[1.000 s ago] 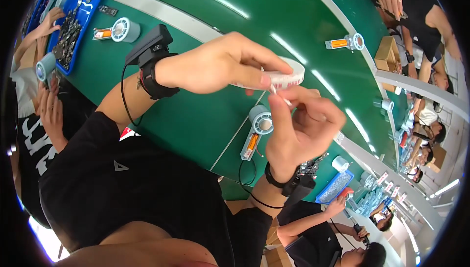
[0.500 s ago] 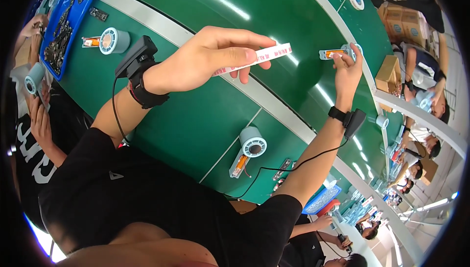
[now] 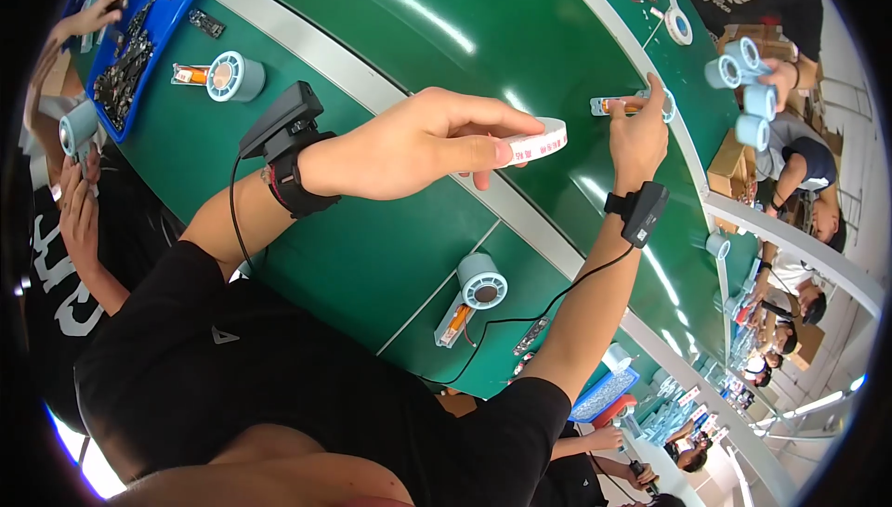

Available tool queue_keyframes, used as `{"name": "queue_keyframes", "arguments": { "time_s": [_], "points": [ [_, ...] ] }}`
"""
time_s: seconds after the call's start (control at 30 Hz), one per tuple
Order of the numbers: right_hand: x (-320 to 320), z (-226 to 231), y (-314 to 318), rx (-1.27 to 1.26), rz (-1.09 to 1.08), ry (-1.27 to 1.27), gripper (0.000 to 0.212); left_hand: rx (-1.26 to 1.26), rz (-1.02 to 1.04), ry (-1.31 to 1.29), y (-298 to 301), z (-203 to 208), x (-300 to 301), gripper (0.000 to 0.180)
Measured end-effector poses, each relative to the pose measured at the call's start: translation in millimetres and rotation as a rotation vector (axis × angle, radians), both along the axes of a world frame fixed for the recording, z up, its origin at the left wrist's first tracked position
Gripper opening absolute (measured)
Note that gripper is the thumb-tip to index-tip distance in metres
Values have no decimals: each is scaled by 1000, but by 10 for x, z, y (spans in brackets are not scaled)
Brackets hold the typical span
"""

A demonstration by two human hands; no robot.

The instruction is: The person peels adhesive strips from a roll of tape, applies them to a battery, and then presses a circuit board onto the battery. After setting the tape aside, the person picks up a fan housing and fits the battery and circuit board assembly into it.

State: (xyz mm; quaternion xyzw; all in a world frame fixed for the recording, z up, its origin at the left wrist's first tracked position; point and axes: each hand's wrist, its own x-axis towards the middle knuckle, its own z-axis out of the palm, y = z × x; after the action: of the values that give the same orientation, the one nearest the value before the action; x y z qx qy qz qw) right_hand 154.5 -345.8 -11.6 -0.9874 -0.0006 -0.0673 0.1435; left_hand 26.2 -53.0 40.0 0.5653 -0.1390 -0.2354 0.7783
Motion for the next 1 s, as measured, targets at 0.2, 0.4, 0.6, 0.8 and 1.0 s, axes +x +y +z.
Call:
{"name": "queue_keyframes", "arguments": {
  "time_s": [0.2, 0.4, 0.6, 0.8, 1.0],
  "points": [
    [248, -111, -95, -199, -5, -277, 66, -2, 20, -29, 61, 27, 11, 38],
    [532, -394, -302, 102, -31, -37, 55, -53, 88, -77, 20, -82, 12, 41],
    [448, -236, -15, 52, -132, -34, 42, 62, 76, -160, 61, -22, 11, 34],
    [-1143, 685, 706, 601, 73, -412, 29, 246, 383, -714, 8, -122, -4, 34],
    [-2303, 890, 1052, 1109, 74, -332, 25, 27, 169, -345, -175, 359, -578, 51]
  ]
}}
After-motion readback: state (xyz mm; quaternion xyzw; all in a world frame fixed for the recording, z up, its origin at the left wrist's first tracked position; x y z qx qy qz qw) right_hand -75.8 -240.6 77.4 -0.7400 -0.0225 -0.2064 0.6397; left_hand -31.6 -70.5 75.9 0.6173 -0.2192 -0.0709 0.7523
